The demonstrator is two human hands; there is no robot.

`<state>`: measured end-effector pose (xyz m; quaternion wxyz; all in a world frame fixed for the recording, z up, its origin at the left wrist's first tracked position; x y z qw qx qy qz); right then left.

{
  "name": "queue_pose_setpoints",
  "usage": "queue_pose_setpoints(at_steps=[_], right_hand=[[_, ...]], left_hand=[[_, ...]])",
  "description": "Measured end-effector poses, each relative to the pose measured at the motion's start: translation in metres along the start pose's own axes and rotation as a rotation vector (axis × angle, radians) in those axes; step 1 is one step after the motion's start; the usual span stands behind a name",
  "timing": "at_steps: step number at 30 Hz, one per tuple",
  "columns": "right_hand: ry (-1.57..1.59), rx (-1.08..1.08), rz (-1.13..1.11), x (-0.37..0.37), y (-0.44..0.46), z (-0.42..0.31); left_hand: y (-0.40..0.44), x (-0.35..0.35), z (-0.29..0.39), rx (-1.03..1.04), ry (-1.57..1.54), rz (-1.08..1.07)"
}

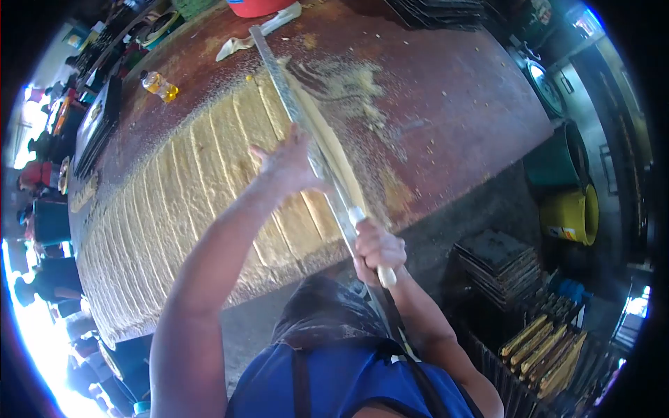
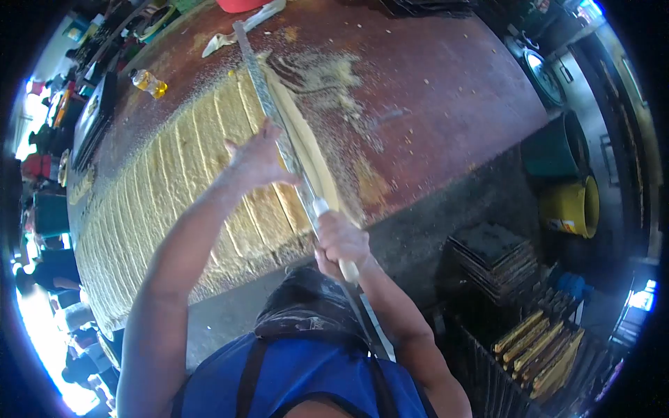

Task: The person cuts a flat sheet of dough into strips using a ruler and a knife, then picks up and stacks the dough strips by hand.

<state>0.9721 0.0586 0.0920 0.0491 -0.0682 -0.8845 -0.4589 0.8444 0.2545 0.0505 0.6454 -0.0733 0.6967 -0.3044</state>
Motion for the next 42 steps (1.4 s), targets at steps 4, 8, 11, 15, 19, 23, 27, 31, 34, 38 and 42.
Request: queue_pose_setpoints(at_steps=[4,8,11,15,19,23,27,31,34,38,42], right_hand=[[-0.043,0.134,-0.044,-0.023,-0.058,-0.101],[-0.044,0.197,-0.126,-0.036,-0.088,-0.166],[-0.056,0.136,-0.154,-0.036,-0.092,-0.17],[-0.058,0.079,-0.163,-0.037,-0.101,-0.17],[-0.097,0.078,-0.121,-0.05,-0.118,-0.197],[-0.15,0.338,-0.122,-0.084,-0.15,-0.247],[-0.696,1.059,-0.028,-0.165,-0.243,-0.222],[-0.824,1.069,-0.119,-0.135,-0.165,-0.187],[-0.868,0.963,-0.263,-0.084,-0.145,-0.131],[-0.882,1.226,-0.659,-0.052,-0.158,-0.077],[-0.785,1.287,-0.565,-0.099,-0.098,-0.094]], left_hand=[[-0.001,0.007,-0.002,-0.012,-0.011,0.031],[-0.001,0.01,-0.002,-0.035,-0.03,0.139],[-0.039,0.014,0.052,0.177,0.172,0.144],[-0.085,0.066,0.094,0.507,0.338,-0.006],[-0.082,0.067,0.094,0.499,0.418,0.07],[-0.079,0.073,0.089,0.478,0.373,0.073],[-0.072,0.074,0.089,0.486,0.21,0.065],[-0.085,0.068,0.085,0.524,-0.201,0.392],[-0.105,0.069,0.065,0.53,-0.394,0.503],[-0.114,0.083,0.0,0.442,-0.468,0.552],[-0.147,0.091,-0.092,0.23,-0.568,0.684]])
Point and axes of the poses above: each hand's wrist, its own y-axis towards the middle knuckle, its own x-axis out of the palm, z = x × y, the point moved 9 cm from there along y, towards the middle knuckle, and after that the axes turned 3 degrees about z, right-handed, at the moved point
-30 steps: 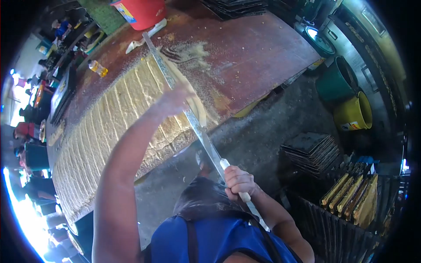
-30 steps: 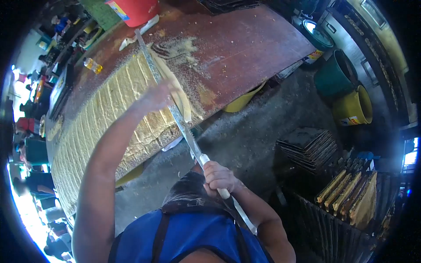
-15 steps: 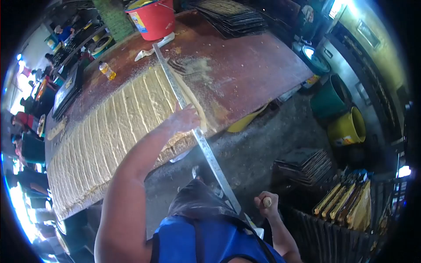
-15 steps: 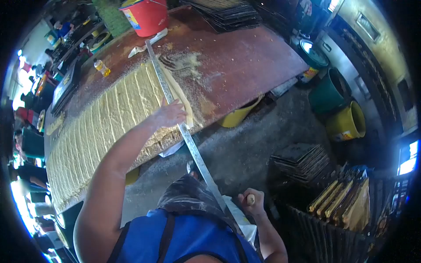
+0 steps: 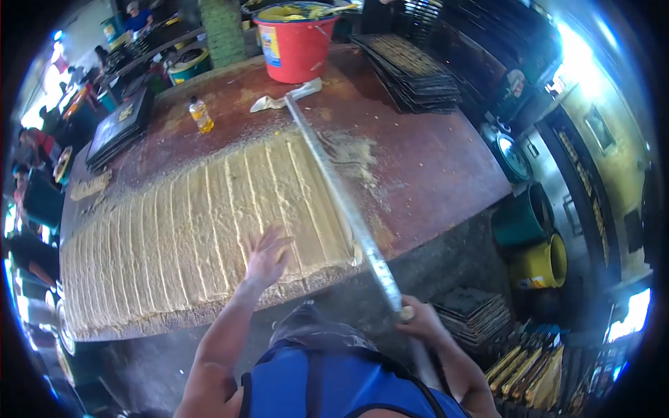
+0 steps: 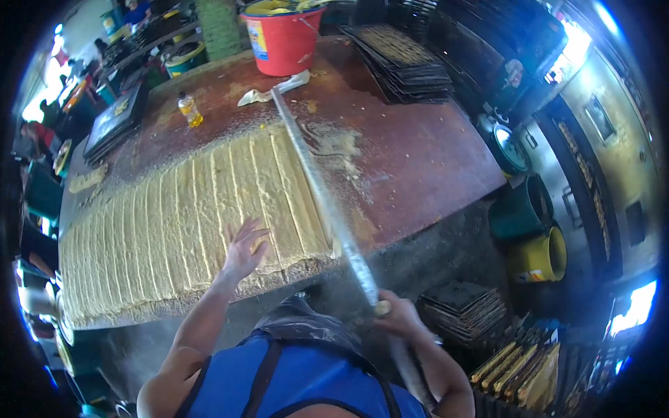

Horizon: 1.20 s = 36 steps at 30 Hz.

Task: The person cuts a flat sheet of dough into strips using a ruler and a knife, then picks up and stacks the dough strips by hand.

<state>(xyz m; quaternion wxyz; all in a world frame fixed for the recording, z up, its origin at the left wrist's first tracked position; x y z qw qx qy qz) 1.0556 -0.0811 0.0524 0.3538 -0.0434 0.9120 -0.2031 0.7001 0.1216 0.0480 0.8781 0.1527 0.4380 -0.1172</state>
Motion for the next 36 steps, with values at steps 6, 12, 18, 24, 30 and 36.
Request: queue_pose_setpoints(at_steps=[6,12,18,24,30,36], right_hand=[[-0.477,0.101,0.188,-0.147,0.079,0.064],[-0.716,0.077,0.065,-0.177,0.175,0.094],[-0.528,-0.192,0.235,-0.182,0.292,0.031],[-0.413,-0.52,0.007,-0.059,0.328,-0.097],[-0.244,-1.257,0.262,-0.056,0.237,-0.293],[-0.239,-0.904,0.028,0.018,0.368,-0.309]], left_hand=[[-0.053,-0.072,-0.069,-0.332,0.139,0.313],[-0.051,-0.081,-0.078,-0.475,0.125,0.325],[0.024,-0.077,-0.01,-0.651,-0.231,0.211],[0.076,-0.018,-0.007,-0.788,-0.132,0.137],[0.115,0.009,0.006,-0.672,-1.376,0.415],[0.149,-0.063,0.058,-0.229,-2.27,0.479]])
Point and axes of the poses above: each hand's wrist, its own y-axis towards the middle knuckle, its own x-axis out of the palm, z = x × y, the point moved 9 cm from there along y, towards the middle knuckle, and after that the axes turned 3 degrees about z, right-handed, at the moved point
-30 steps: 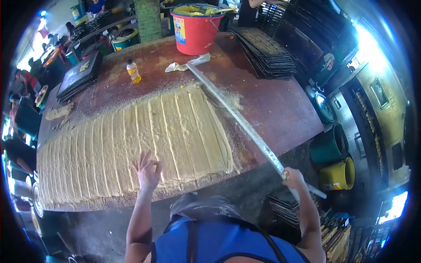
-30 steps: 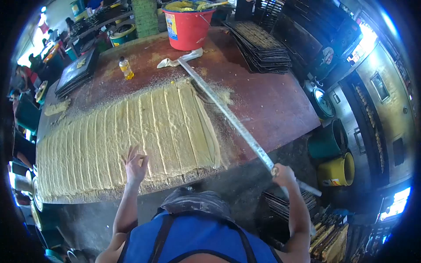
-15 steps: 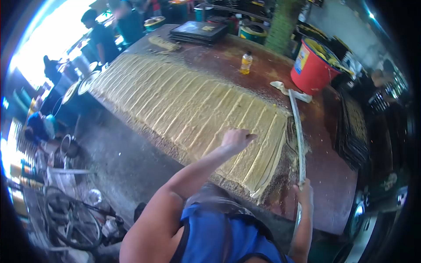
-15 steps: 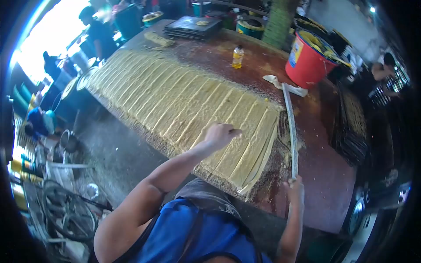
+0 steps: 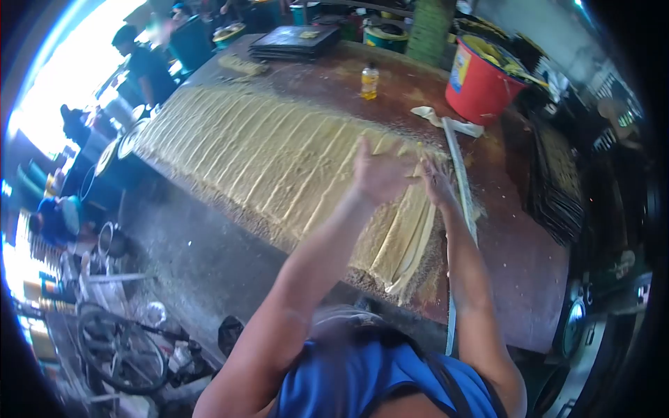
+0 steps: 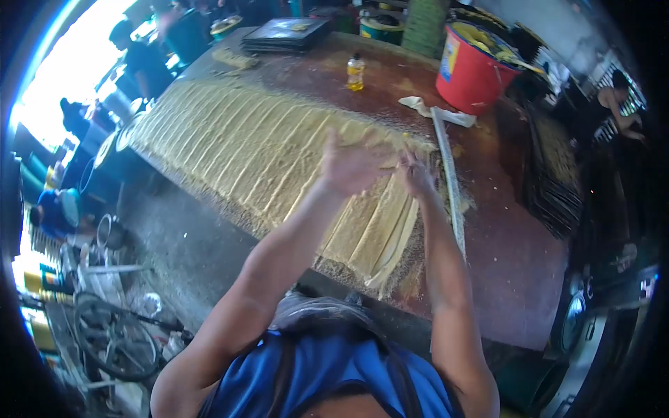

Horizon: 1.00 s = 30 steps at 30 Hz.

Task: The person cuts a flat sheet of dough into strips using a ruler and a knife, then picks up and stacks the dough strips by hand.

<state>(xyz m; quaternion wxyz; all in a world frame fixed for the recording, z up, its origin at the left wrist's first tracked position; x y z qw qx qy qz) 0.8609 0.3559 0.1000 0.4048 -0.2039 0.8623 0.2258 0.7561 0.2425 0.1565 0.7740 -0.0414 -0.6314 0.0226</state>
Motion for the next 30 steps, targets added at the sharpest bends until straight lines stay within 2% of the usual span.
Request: queue_pose_setpoints(at_steps=[1,2,3,4,6,7,8,9,10,11,12,13,14,15,16,17,19,21,24,27,30], right_hand=[[0.021,0.177,0.001,0.003,0.004,0.045],[-0.035,0.274,0.116,-0.003,0.007,0.069],[-0.038,0.28,0.139,-0.008,0.012,0.052],[0.187,0.091,0.188,-0.01,0.003,0.001],[0.404,-0.1,0.241,-0.017,-0.019,-0.092],[0.059,-0.378,0.192,-0.012,-0.04,-0.16],[-0.289,-0.629,0.131,0.009,-0.062,-0.204],[0.038,-0.395,0.007,0.043,-0.033,-0.144],[-0.09,-0.209,0.043,0.028,-0.024,-0.125],[-0.219,-0.02,0.055,0.013,-0.019,-0.107],[-0.162,-0.044,0.103,-0.013,-0.02,-0.104],[-0.097,-0.115,0.295,-0.055,-0.022,-0.141],[-0.034,-0.183,0.475,-0.106,-0.039,-0.188],[0.058,-0.153,0.582,-0.146,-0.058,-0.244],[0.003,-0.317,0.778,-0.179,-0.085,-0.314],[0.159,-0.465,0.923,-0.203,-0.112,-0.348],[-0.033,-0.742,1.091,-0.235,-0.166,-0.439],[-0.002,-1.1,0.754,-0.224,-0.199,-0.534],[-0.084,-1.351,0.322,-0.185,-0.197,-0.602],[-0.106,-1.463,0.139,-0.148,-0.179,-0.636],[-0.106,-1.528,0.049,-0.119,-0.161,-0.657]], left_hand=[[-0.009,-0.001,0.01,-0.024,0.002,-0.012],[-0.015,-0.002,0.033,0.067,0.13,0.01],[-0.016,-0.003,0.052,0.165,0.248,0.031],[-0.014,-0.013,0.049,0.147,0.236,0.034],[-0.005,-0.061,0.053,0.1,0.322,0.265],[-0.007,-0.049,0.048,0.068,0.387,-0.079],[-0.016,-0.041,0.057,0.054,0.391,-0.083],[-0.036,-0.035,0.062,-0.011,0.444,0.088],[-0.056,-0.027,0.071,-0.073,0.499,0.253],[-0.084,0.0,0.107,0.064,0.682,0.184],[-0.126,0.031,0.15,0.291,0.985,0.176],[-0.168,0.064,0.194,0.543,1.275,0.155],[-0.207,0.075,0.239,0.746,1.333,0.194],[-0.246,0.084,0.275,0.921,1.353,0.203],[-0.287,0.093,0.305,1.086,1.351,0.178],[-0.329,0.104,0.328,1.235,1.343,0.122],[-0.403,0.121,0.356,1.454,1.316,-0.031],[-0.462,0.134,0.367,1.573,1.295,-0.178],[-0.526,0.142,0.377,1.668,1.296,-0.298],[-0.572,0.143,0.385,1.731,1.32,-0.326],[-0.601,0.138,0.394,1.76,1.355,-0.311]])
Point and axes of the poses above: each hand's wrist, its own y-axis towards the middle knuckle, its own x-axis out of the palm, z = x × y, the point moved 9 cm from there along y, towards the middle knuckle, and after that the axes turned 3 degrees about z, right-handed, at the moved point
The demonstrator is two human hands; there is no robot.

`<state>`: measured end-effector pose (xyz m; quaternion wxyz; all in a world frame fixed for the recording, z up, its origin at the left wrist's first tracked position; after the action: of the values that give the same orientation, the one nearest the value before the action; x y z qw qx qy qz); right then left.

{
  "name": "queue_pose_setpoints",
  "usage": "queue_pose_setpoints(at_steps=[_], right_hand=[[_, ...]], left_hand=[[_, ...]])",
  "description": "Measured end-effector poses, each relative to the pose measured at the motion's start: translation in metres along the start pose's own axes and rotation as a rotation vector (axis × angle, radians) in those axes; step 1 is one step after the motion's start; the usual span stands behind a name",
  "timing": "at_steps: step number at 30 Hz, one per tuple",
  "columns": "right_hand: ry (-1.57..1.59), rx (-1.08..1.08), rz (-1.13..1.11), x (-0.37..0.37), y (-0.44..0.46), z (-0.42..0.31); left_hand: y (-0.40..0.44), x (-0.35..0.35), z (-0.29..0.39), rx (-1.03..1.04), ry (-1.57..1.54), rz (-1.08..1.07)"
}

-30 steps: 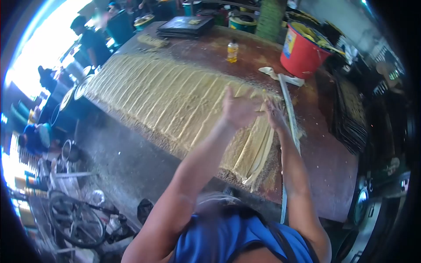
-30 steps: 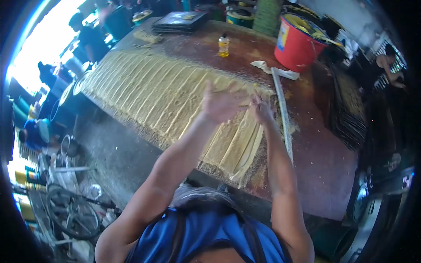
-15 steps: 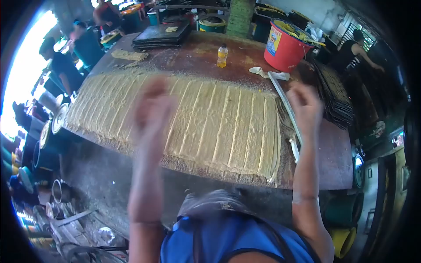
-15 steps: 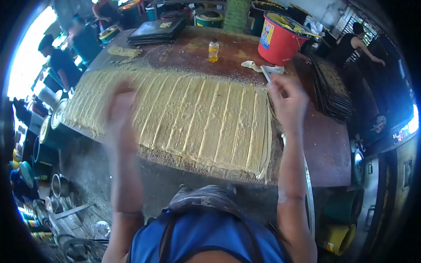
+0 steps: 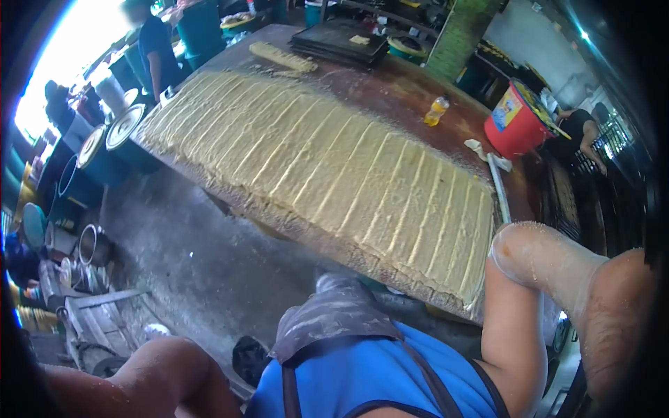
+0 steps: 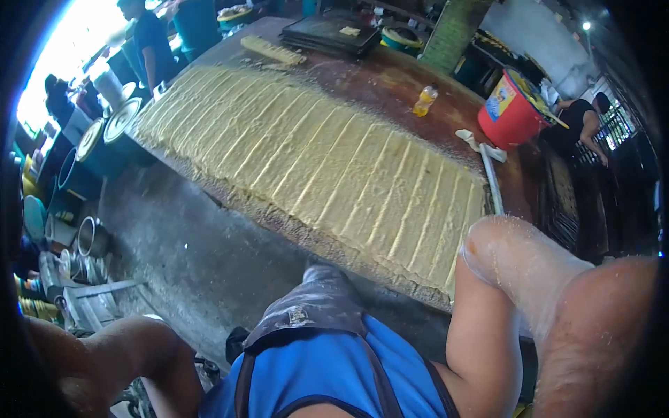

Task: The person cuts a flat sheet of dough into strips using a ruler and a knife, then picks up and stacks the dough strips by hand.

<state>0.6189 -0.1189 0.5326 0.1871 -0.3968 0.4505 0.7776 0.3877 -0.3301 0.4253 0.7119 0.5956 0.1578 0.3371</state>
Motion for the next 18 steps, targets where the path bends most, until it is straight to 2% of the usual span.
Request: queue_pose_setpoints(at_steps=[2,6,14,18], right_hand=[[0.016,-0.002,-0.021,0.015,0.01,0.013],[0.016,0.079,-0.049,0.038,0.024,0.042],[-0.129,0.21,-0.134,0.067,0.056,0.089],[-0.167,0.291,-0.133,0.09,0.072,0.103]], left_hand=[[0.005,-0.015,-0.003,0.012,-0.001,-0.014],[0.016,-0.04,-0.051,-0.024,-0.053,-0.048],[0.052,-0.058,-0.211,-0.023,-0.239,-0.041],[0.07,-0.074,-0.27,-0.033,-0.305,-0.045]])
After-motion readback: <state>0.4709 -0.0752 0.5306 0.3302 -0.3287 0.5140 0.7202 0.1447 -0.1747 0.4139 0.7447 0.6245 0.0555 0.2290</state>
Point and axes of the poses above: each hand's wrist, its own y-axis towards the middle knuckle, its own x-axis out of the palm, z = x × y, the point moved 9 cm from there along y, towards the middle knuckle, and after that the axes turned 3 degrees about z, right-handed, at the moved point
